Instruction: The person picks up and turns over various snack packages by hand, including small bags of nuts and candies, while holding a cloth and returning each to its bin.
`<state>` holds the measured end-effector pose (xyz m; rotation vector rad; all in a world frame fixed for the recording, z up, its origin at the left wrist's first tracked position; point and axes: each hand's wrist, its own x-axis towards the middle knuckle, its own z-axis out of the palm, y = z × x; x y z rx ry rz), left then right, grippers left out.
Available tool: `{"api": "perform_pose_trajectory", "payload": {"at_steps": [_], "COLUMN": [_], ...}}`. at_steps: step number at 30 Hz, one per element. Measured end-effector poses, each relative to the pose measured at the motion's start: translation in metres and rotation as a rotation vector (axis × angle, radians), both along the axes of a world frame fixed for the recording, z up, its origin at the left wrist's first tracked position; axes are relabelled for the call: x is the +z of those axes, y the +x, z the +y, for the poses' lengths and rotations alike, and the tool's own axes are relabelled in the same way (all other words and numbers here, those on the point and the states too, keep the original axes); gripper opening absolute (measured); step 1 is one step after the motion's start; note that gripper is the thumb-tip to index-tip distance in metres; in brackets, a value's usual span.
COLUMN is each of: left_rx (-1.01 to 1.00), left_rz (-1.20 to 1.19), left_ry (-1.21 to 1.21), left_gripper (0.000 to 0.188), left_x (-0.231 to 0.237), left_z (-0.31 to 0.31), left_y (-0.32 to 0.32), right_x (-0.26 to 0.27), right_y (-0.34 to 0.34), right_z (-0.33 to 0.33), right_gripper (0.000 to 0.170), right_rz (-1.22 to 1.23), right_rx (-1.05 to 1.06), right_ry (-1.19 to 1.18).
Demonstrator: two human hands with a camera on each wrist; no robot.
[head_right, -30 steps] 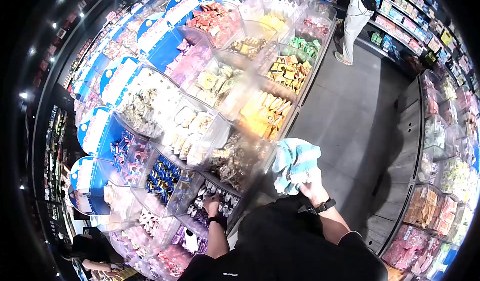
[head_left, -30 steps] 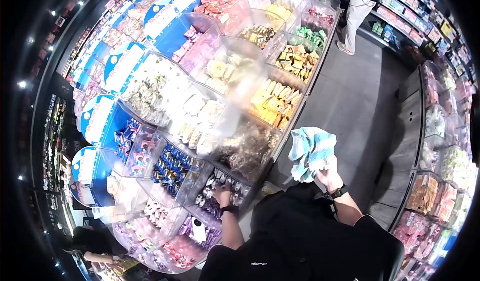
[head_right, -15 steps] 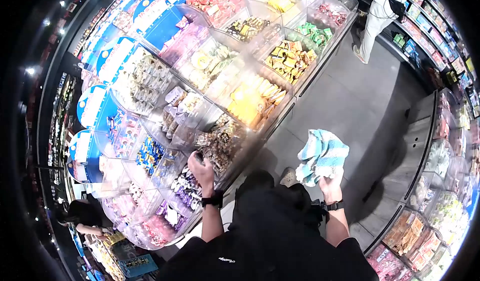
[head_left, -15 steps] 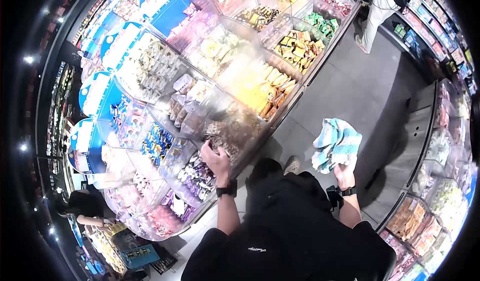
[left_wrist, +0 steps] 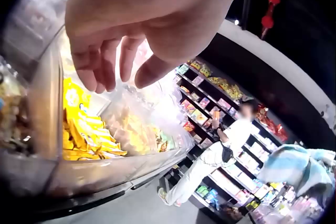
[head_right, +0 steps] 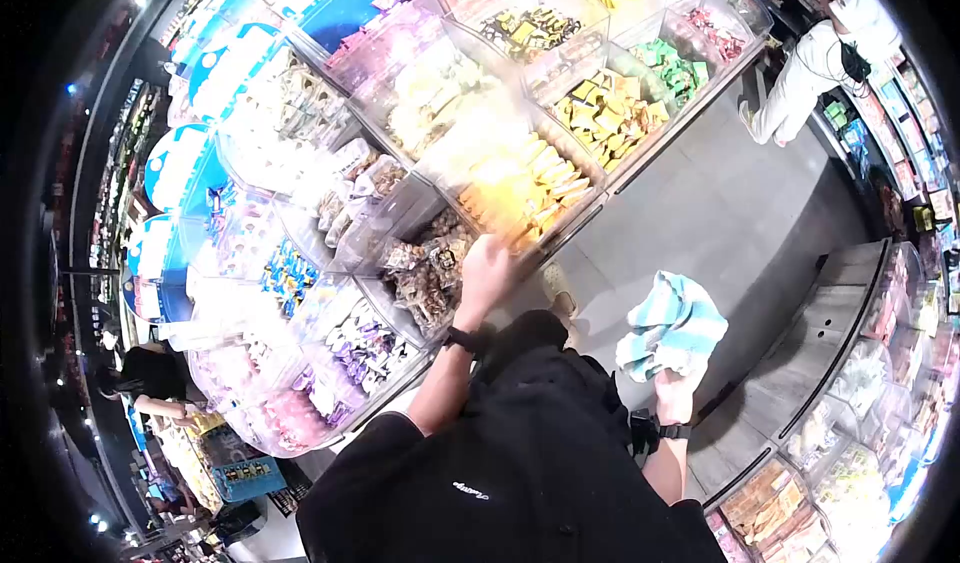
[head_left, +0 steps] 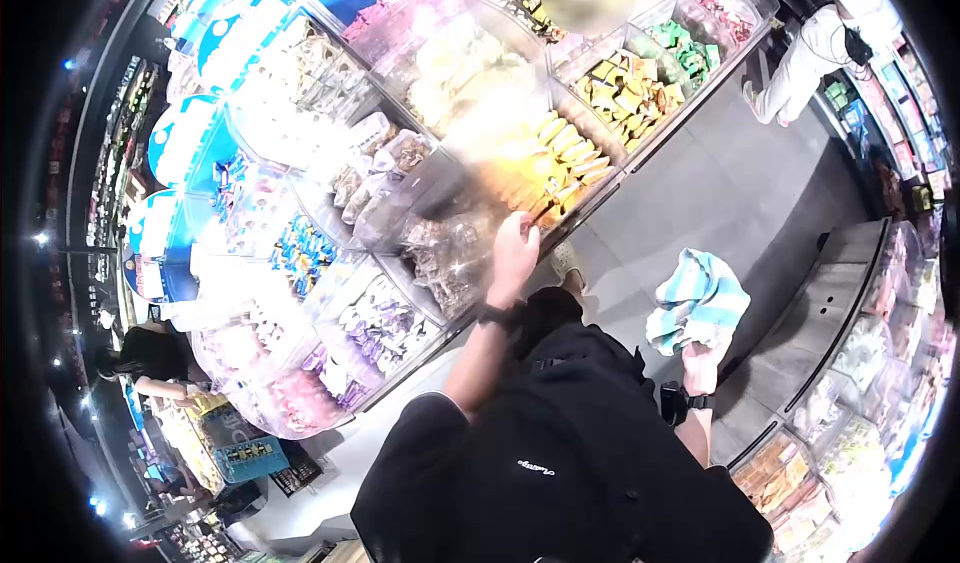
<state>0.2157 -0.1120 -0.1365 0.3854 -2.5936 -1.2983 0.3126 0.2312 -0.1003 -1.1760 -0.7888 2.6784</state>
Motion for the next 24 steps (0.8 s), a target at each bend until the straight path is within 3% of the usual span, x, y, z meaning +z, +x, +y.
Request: {"api": "perform_pose_trajectory", "payload": {"at_steps": [1,2,5,11,18,22,24], "left_rx": [-0.003,0.011,0.018,0.022,0.066,0.109,0.129], "left_rz": [-0.046,-0.061,-0.194,-0.239,-0.195,-0.159,-0.189], "left_ry": [-0.005,0.166,-0.037,-0.269,-0.399,-0.554,-0.409], "left_gripper": [0.022,0.024,0.03,0.043,0.059,0.051,0.046], "left_x": [-0.002,-0.017,-0.076,-0.145,-0.169,-0.168,-0.169], "left_z": [0.003,0.003,0.001,0.01,0.012,0.009,0.006], "left_y": [-0.015,-0.03,-0.078,-0.147,-0.176,-0.177,-0.185], "right_x": [0.0,0.0,0.005,0.018,0.025,0.024,0.024], "right_y": [-0.007,-0.015,-0.041,-0.1,-0.151,-0.167,-0.183], "right_z": [0.001,0.002,0.01,0.013,0.0,-0.008,-0.012], "right_gripper": [0.041,0.041,0.043,0.045,0.048,0.05,0.048], "right_rz": [0.006,0.01,0.04,0.123,0.172,0.21,0.222], "right_rx": [0.004,0.007,0.04,0.115,0.177,0.221,0.244], "right_ry": [0.009,0.016,0.07,0.167,0.219,0.239,0.182]}}
